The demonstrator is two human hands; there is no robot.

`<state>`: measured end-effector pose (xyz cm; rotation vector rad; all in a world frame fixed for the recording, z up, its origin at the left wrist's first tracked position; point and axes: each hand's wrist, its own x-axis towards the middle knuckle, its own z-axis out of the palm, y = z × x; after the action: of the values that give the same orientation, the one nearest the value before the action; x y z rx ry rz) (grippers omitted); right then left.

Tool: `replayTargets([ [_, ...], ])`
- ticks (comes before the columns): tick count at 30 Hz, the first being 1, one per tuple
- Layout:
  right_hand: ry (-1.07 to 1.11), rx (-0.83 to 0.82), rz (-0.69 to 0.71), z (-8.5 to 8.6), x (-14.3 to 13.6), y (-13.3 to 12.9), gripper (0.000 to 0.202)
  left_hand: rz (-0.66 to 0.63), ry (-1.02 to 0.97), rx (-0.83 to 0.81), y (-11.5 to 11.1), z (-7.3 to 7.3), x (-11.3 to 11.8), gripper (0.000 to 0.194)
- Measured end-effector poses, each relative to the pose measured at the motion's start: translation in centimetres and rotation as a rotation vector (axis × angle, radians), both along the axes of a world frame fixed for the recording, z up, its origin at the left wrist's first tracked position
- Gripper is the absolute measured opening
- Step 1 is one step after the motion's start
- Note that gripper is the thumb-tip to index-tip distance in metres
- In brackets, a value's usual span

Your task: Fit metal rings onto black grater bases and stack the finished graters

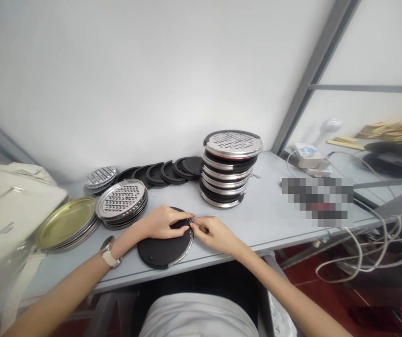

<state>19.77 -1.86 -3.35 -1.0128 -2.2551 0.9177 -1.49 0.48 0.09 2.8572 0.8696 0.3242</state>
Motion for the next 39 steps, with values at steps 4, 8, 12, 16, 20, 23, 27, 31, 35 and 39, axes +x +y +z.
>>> replayTargets([
  [4, -0.003, 0.006, -0.004, 0.07, -0.03, 0.01, 0.036, -0.008, -0.015, -0.023, -0.03, 0.34, 0.00, 0.034],
  [8, -0.008, 0.003, -0.005, -0.01, -0.04, 0.01, 0.036, -0.002, -0.044, -0.086, -0.01, 0.61, 0.03, 0.034],
  [12, -0.001, 0.002, -0.003, -0.09, -0.06, -0.01, 0.036, 0.002, -0.045, -0.096, 0.05, 0.66, 0.02, 0.034],
  [16, 0.008, 0.004, -0.007, -0.10, -0.07, 0.00, 0.035, 0.011, -0.034, -0.105, 0.11, 0.60, -0.02, 0.037],
  [20, 0.011, 0.010, -0.004, -0.06, -0.05, 0.01, 0.035, 0.017, -0.035, -0.120, 0.07, 0.67, 0.00, 0.037],
  [23, 0.014, 0.015, 0.005, -0.10, -0.07, 0.03, 0.035, 0.020, -0.040, -0.130, 0.04, 0.76, 0.03, 0.037],
  [27, 0.009, 0.026, 0.005, -0.20, -0.12, 0.04, 0.037, 0.014, -0.048, -0.132, 0.05, 0.74, 0.02, 0.037],
  [31, 0.009, 0.028, 0.003, -0.19, -0.11, -0.05, 0.036, 0.018, -0.052, -0.126, 0.08, 0.63, 0.00, 0.037],
  [35, 0.012, 0.012, -0.005, -0.12, -0.14, -0.10, 0.036, 0.018, -0.046, -0.124, 0.07, 0.68, 0.02, 0.037],
  [39, 0.024, -0.005, -0.029, -0.06, -0.25, -0.12, 0.035, 0.016, -0.044, -0.121, 0.03, 0.78, 0.06, 0.034],
])
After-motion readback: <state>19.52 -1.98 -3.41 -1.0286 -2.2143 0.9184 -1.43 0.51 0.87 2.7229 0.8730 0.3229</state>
